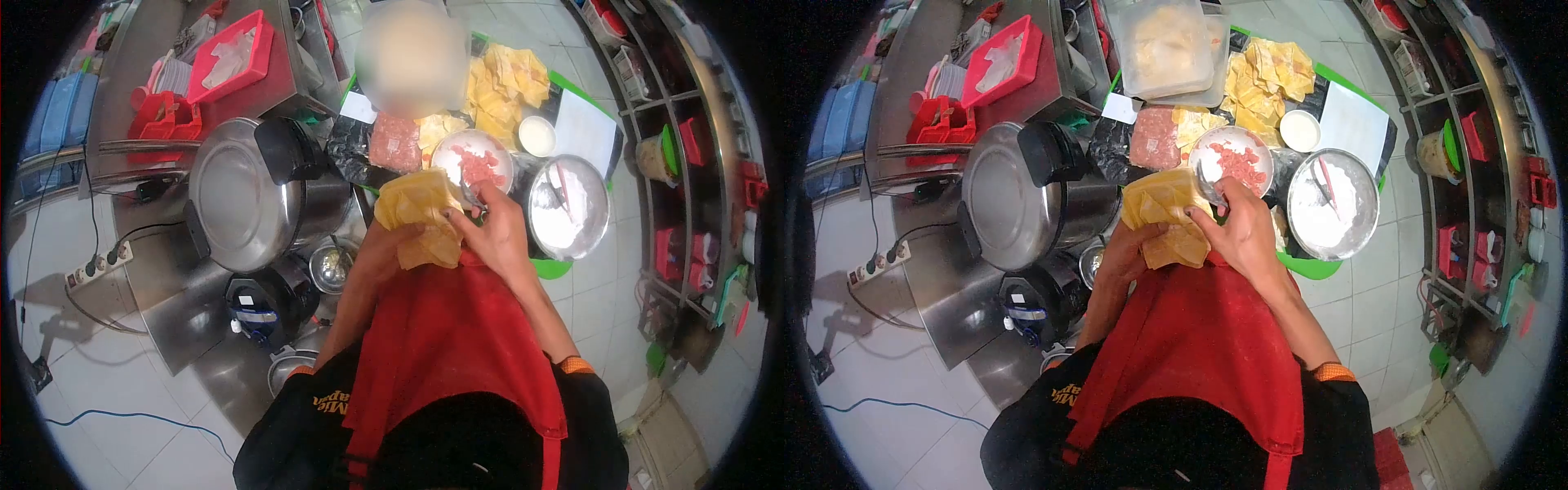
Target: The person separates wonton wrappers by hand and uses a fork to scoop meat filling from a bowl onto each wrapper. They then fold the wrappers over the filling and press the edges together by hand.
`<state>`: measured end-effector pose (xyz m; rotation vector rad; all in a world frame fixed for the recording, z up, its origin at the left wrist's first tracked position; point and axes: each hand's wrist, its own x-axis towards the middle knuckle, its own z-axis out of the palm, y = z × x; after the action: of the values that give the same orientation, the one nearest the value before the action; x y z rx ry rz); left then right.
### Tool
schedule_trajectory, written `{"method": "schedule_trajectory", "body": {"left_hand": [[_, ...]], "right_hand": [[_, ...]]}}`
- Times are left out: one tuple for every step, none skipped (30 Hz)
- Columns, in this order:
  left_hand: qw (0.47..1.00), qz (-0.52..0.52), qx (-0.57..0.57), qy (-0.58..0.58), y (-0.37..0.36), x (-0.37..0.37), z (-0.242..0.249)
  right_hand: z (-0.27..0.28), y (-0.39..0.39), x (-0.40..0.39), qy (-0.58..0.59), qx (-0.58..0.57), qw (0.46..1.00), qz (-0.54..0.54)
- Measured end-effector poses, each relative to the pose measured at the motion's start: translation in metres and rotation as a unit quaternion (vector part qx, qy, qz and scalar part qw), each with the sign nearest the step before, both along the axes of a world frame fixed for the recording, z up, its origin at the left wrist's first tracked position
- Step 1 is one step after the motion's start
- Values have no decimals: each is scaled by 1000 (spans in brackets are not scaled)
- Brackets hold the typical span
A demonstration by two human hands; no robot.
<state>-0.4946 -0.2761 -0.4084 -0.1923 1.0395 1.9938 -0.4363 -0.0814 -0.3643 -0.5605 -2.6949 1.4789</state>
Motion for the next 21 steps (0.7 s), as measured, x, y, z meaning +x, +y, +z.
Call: {"method": "schedule_trajectory", "body": {"left_hand": [[1000, 5, 10, 1, 1, 0, 0], [1000, 9, 20, 3, 2, 0, -1], [1000, 9, 20, 5, 3, 0, 0], [1000, 16, 6, 11, 6, 0, 0], [1000, 23, -7, 17, 8, 1, 1], [1000, 23, -7, 19, 10, 1, 0], [999, 32, -24, 18, 11, 1, -1], [998, 41, -41, 17, 13, 0, -2], [998, 42, -40, 19, 14, 0, -1], [997, 46, -53, 22, 15, -1, -1], [996, 50, -65, 25, 15, -1, 0], [996, 51, -65, 26, 15, -1, -1], [997, 55, -54, 25, 14, -1, -3], [997, 60, -44, 23, 14, -1, -6], [997, 60, -43, 22, 13, 0, -9], [997, 57, -48, 18, 12, -1, -12], [997, 53, -53, 13, 11, -1, -13], [997, 52, -52, 12, 11, -1, -13], [996, 58, -58, 17, 13, -1, -12], [996, 64, -63, 23, 15, -2, -12], [996, 59, -61, 22, 15, -2, -15]], "right_hand": [[-7, 0, 2, 1, 0, 1000, 1], [-15, -1, 3, 41, 10, 999, 13], [-20, -2, 4, 81, 20, 996, 25], [-23, -2, 4, 84, 21, 996, 26], [-21, -4, 4, 96, 15, 995, 28], [-20, -5, 4, 108, 9, 994, 30], [-21, -5, 3, 110, 10, 993, 30], [-23, -5, 3, 128, 22, 991, 45], [-24, -5, 2, 145, 35, 987, 60], [-21, -5, 1, 147, 36, 987, 61], [-17, -5, 2, 90, 14, 995, 33], [-13, -5, 2, 32, -8, 999, 5], [-11, -3, 0, 32, -8, 999, 6], [-9, 0, -1, -28, -20, 999, 14], [-8, 2, -2, -88, -32, 995, 22], [-9, 2, -3, -88, -31, 995, 22], [-12, 1, -3, -83, -50, 995, 22], [-15, 0, -2, -77, -68, 994, 22], [-21, -2, -1, -78, -67, 995, 18], [-28, -5, 1, 15, -31, 999, 39], [-32, -8, 1, 108, 5, 992, 60]]}}
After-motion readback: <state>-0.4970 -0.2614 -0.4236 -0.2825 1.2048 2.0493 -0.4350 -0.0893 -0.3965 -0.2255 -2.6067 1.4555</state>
